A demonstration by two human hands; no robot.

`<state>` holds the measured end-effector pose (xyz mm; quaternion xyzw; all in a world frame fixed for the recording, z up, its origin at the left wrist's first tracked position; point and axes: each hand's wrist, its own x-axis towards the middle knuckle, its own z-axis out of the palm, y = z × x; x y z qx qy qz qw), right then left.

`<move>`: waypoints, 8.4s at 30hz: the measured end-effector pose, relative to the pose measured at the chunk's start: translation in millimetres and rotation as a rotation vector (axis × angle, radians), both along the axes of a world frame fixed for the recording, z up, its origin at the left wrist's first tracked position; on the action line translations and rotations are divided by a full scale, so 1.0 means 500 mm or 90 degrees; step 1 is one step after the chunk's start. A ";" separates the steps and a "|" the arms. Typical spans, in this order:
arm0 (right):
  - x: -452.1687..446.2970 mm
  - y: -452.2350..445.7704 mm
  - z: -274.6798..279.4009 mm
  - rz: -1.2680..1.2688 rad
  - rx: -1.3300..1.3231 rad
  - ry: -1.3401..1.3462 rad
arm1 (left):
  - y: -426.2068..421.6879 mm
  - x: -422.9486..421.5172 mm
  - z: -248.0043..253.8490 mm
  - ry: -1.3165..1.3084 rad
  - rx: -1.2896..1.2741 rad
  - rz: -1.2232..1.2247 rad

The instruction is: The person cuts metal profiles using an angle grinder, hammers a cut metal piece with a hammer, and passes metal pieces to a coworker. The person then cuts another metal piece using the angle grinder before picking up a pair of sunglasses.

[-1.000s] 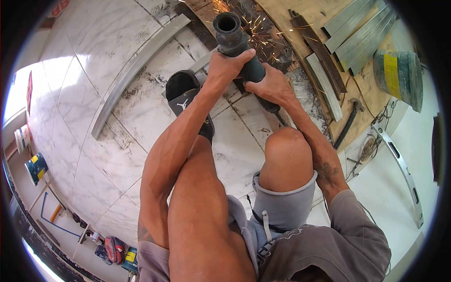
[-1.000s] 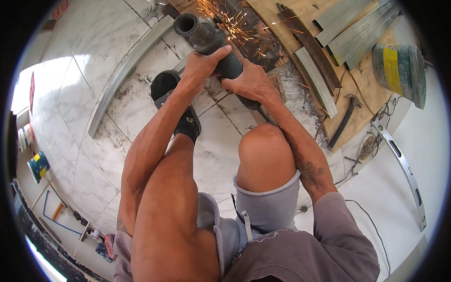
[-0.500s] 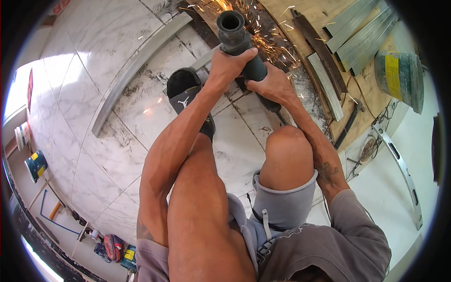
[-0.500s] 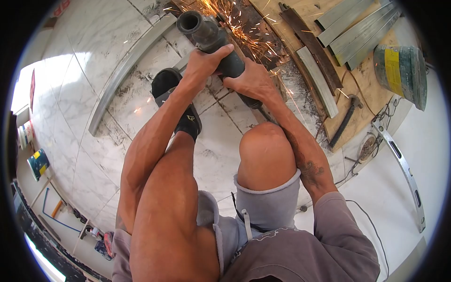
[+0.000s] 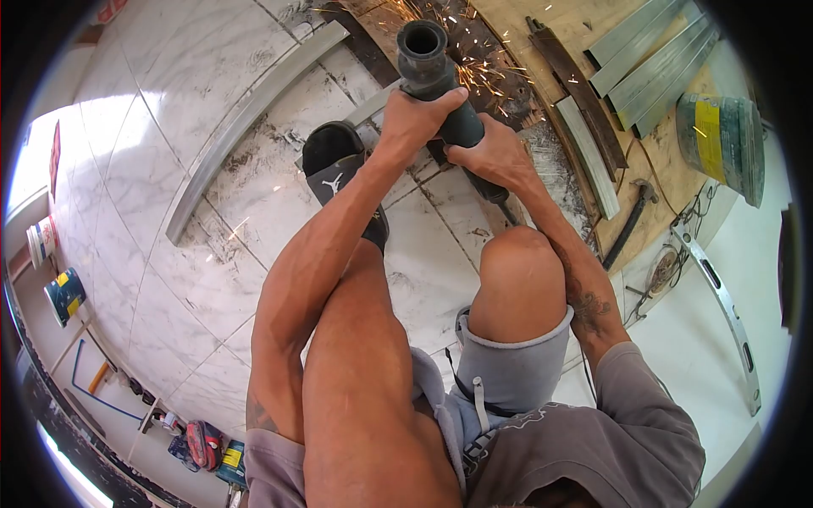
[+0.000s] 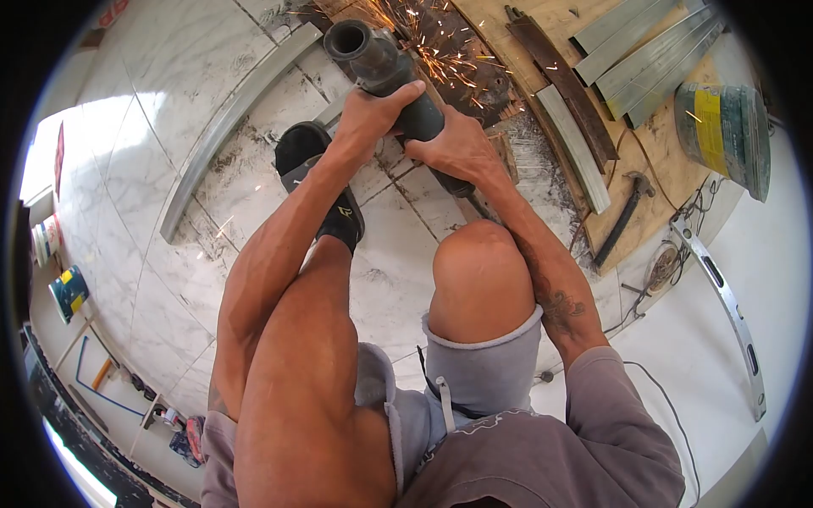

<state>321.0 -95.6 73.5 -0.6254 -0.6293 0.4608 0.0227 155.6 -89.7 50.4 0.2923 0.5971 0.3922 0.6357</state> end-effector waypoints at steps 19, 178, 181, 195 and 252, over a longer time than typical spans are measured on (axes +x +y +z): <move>0.013 -0.004 -0.018 0.006 0.000 0.003 | -0.006 0.006 -0.008 0.020 0.024 0.000; 0.001 0.015 -0.007 0.032 0.018 -0.022 | 0.021 -0.201 -0.069 0.679 0.172 -0.414; 0.000 0.014 -0.003 0.032 0.019 -0.023 | 0.020 -0.201 -0.068 0.678 0.176 -0.413; 0.003 0.011 -0.013 0.027 0.021 -0.029 | 0.017 -0.199 -0.073 0.675 0.197 -0.390; -0.045 0.073 -0.021 -0.001 0.015 -0.010 | 0.054 -0.044 -0.007 -0.087 -0.074 -0.001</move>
